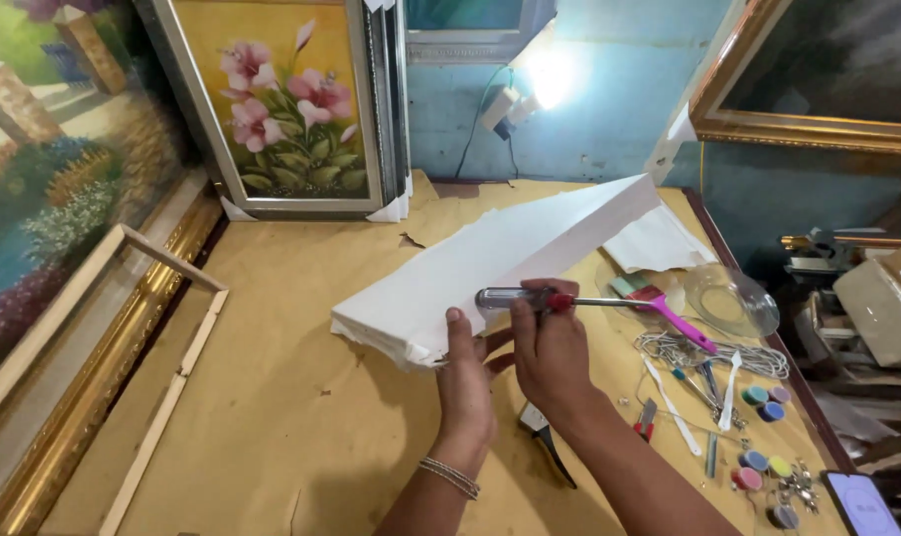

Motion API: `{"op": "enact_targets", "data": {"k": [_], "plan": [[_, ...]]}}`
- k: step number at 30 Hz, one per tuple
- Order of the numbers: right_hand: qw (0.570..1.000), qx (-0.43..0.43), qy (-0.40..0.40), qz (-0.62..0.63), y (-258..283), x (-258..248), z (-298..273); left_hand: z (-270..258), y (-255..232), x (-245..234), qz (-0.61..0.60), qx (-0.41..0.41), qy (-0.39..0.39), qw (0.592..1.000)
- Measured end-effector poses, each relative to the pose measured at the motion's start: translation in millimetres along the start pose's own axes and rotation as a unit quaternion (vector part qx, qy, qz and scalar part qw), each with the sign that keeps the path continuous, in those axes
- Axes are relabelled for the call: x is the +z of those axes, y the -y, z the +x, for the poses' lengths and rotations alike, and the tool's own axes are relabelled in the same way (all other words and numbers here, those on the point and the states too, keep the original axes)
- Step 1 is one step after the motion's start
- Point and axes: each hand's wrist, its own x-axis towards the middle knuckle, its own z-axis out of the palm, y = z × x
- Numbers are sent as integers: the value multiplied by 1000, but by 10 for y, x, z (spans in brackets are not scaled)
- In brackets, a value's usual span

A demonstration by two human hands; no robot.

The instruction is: Attaching a canvas print to a wooden stretcher bar frame using a manual staple gun and trimming excess material.

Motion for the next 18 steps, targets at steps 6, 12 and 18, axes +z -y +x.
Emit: {"op": "enact_targets", "data": {"k": [6, 12, 18], "plan": [[994, 103, -36, 6, -291, -383, 107, -74, -120, -22, 155, -39, -15, 987], [887, 363, 140, -247, -1355, -837, -132, 0, 62, -55, 103, 74, -104, 986], [828, 440, 190, -291, -1914, -1008, -679, -25, 257, -67, 147, 25, -75, 986]]}}
